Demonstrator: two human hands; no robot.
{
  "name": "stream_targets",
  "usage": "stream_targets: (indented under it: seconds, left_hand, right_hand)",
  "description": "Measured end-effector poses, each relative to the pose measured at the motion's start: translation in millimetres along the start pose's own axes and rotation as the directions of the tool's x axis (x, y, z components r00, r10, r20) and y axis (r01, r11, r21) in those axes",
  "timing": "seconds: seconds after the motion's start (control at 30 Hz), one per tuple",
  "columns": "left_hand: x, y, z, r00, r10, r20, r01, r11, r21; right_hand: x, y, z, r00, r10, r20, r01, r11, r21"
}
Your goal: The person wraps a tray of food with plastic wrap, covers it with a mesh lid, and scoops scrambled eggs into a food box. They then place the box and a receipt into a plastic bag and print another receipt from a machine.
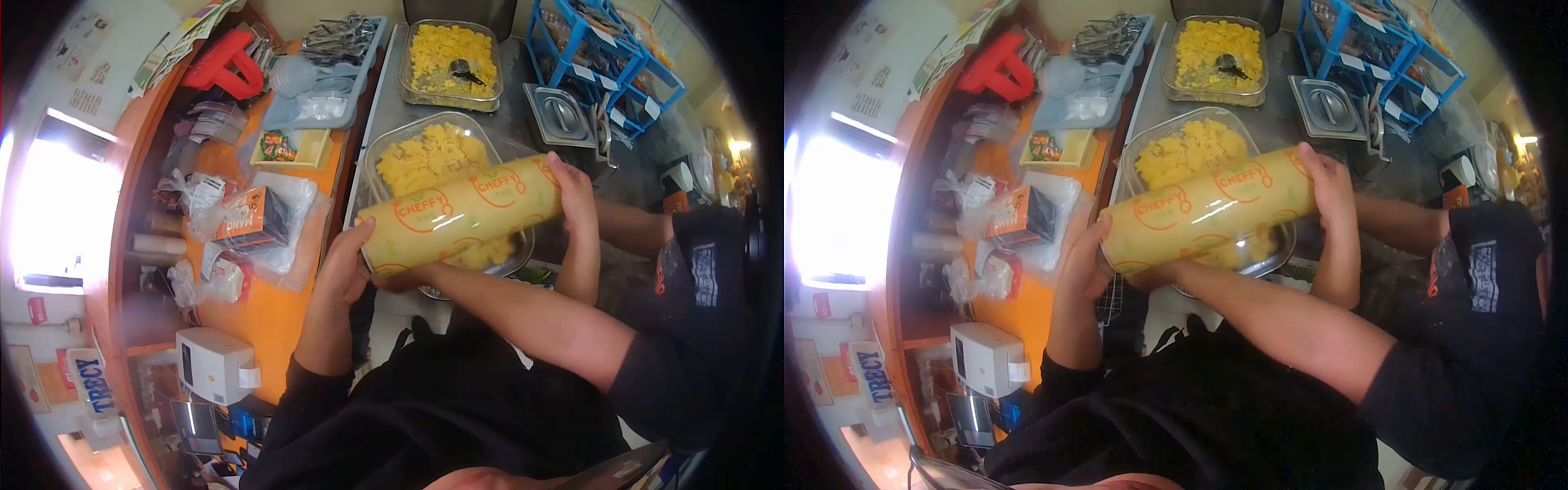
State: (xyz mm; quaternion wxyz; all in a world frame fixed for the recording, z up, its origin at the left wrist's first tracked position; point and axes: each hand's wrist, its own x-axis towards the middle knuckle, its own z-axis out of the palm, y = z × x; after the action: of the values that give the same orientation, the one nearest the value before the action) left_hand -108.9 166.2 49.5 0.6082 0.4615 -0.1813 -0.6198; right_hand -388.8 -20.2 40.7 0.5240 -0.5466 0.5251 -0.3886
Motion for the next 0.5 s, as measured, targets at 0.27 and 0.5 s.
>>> stream_targets:
  seconds: [0.27, 0.5]
  left_hand:
    - [-32, -40, 7, 0.984, -0.158, 0.085, 0.174, 0.958, -0.229]
    - [-49, -60, 15, 0.935, -0.345, -0.082, 0.345, 0.939, -0.016]
  right_hand:
    - [-48, 2, 86, 0.446, -0.331, 0.832, 0.886, 0.293, -0.358]
    - [-116, -52, 17, -0.209, -0.044, 0.977, 0.737, -0.664, 0.128]
